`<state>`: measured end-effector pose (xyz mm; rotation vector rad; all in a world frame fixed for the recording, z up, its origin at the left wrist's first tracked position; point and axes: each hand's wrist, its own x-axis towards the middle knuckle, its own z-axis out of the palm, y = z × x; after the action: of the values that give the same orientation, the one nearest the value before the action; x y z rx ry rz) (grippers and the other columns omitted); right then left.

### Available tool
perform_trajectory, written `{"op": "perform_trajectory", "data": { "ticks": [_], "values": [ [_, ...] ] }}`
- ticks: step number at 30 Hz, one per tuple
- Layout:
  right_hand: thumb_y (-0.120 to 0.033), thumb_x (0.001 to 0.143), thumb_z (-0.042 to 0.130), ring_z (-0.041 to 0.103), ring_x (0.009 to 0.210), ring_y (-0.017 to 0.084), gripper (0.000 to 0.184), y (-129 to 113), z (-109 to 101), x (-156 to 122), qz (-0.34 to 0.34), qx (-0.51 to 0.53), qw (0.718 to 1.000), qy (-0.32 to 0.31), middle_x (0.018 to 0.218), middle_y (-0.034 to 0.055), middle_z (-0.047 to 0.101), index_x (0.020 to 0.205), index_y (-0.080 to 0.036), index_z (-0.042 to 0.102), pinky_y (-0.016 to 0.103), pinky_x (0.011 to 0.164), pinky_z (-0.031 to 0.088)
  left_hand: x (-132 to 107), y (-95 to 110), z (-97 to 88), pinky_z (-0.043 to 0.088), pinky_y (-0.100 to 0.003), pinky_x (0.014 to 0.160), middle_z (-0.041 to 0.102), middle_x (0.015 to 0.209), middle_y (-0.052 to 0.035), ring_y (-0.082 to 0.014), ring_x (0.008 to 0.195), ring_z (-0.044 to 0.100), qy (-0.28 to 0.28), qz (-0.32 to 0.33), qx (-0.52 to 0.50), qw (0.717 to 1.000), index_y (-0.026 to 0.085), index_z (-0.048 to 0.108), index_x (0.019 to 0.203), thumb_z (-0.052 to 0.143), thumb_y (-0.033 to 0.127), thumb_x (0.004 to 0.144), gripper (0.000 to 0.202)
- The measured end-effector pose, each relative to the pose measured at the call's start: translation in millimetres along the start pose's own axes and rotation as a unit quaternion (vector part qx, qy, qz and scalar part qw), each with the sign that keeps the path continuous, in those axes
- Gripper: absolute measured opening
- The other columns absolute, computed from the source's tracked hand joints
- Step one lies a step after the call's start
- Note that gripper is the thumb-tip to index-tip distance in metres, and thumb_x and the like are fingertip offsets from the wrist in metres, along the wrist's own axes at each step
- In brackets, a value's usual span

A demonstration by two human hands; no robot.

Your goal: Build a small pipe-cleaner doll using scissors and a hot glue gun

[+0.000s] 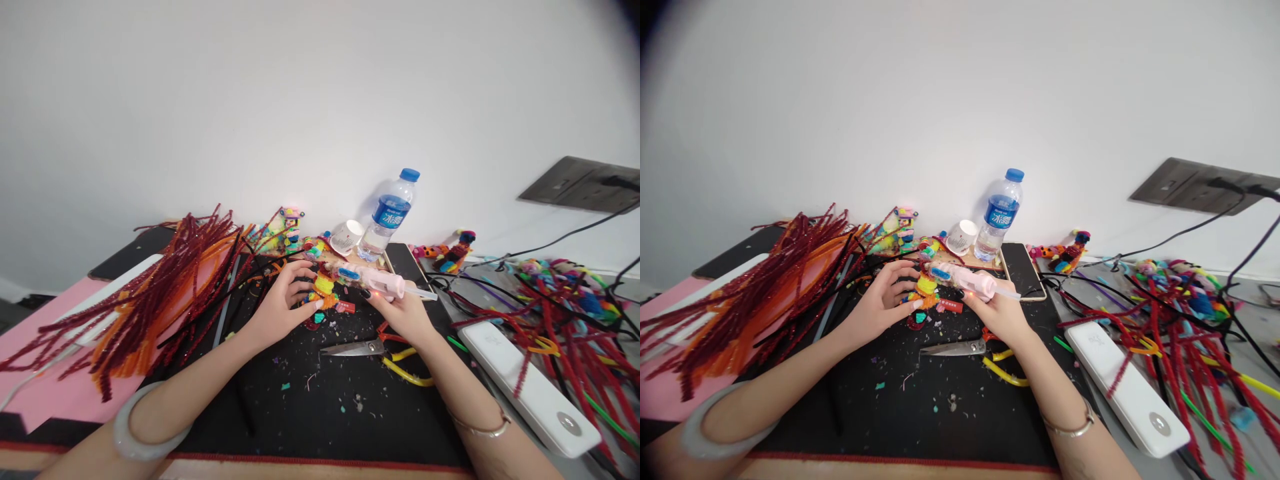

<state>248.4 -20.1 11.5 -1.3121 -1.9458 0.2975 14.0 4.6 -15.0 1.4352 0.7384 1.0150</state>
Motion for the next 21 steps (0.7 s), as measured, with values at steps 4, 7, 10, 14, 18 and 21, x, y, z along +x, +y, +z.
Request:
{"op": "perform_trajectory", "data": {
  "ticks": [4,7,10,14,18,21],
  "values": [
    [-0.032,0.082,0.054,0.065,0.074,0.023,0.019,-0.6,-0.7,0.1,-0.005,-0.004,1.0,0.004,0.082,0.0072,0.07,0.087,-0.018,0.066,0.034,0.07,0.052,0.1,-0.1,0.2,0.044,-0.031,0.089,0.046,0.113,-0.0039,-0.0139,0.097,0.056,0.004,0.001,0.002,1.0,0.027,0.039,0.117,0.066,0.022,0.076,0.05],
    [-0.033,0.082,0.054,0.065,0.074,0.023,0.019,-1.1,-1.3,0.2,0.0,-0.011,1.0,0.002,0.081,0.0068,0.071,0.086,-0.018,0.066,0.034,0.07,0.052,0.1,-1.1,0.4,0.043,-0.032,0.09,0.047,0.112,-0.004,-0.0142,0.096,0.056,0.008,0.001,0.004,1.0,0.027,0.039,0.117,0.066,0.023,0.075,0.05],
    [-0.035,0.082,0.054,0.066,0.076,0.023,0.021,-1.6,-1.7,0.2,0.004,-0.018,1.0,-0.003,0.082,0.0068,0.071,0.087,-0.018,0.066,0.034,0.07,0.052,0.0,-1.5,0.3,0.043,-0.032,0.09,0.048,0.113,-0.0039,-0.0143,0.097,0.056,0.008,0.002,0.004,1.0,0.027,0.039,0.118,0.067,0.023,0.075,0.051],
    [-0.035,0.082,0.054,0.065,0.073,0.022,0.021,-2.9,-2.7,0.0,0.004,-0.025,1.0,0.002,0.08,0.0061,0.07,0.086,-0.018,0.064,0.031,0.067,0.051,0.2,0.0,0.2,0.044,-0.03,0.089,0.047,0.112,-0.0032,-0.0129,0.096,0.055,0.005,0.003,0.005,1.0,0.028,0.039,0.117,0.066,0.02,0.076,0.05],
    [-0.035,0.082,0.053,0.062,0.065,0.02,0.019,-4.8,-4.5,0.8,-0.002,-0.04,0.999,0.006,0.072,0.0048,0.068,0.079,-0.019,0.063,0.03,0.063,0.049,0.4,0.8,0.5,0.044,-0.028,0.087,0.046,0.113,-0.0028,-0.0123,0.096,0.054,0.001,0.003,-0.002,1.0,0.029,0.038,0.117,0.065,0.019,0.076,0.05],
    [-0.035,0.081,0.053,0.059,0.06,0.018,0.02,-5.6,-5.6,1.6,-0.005,-0.052,0.999,0.008,0.066,0.004,0.066,0.073,-0.019,0.062,0.029,0.06,0.048,0.5,0.6,0.9,0.044,-0.028,0.087,0.046,0.113,-0.0029,-0.0123,0.096,0.055,0.005,0.002,-0.005,1.0,0.028,0.039,0.117,0.066,0.019,0.075,0.05]
  ]
}}
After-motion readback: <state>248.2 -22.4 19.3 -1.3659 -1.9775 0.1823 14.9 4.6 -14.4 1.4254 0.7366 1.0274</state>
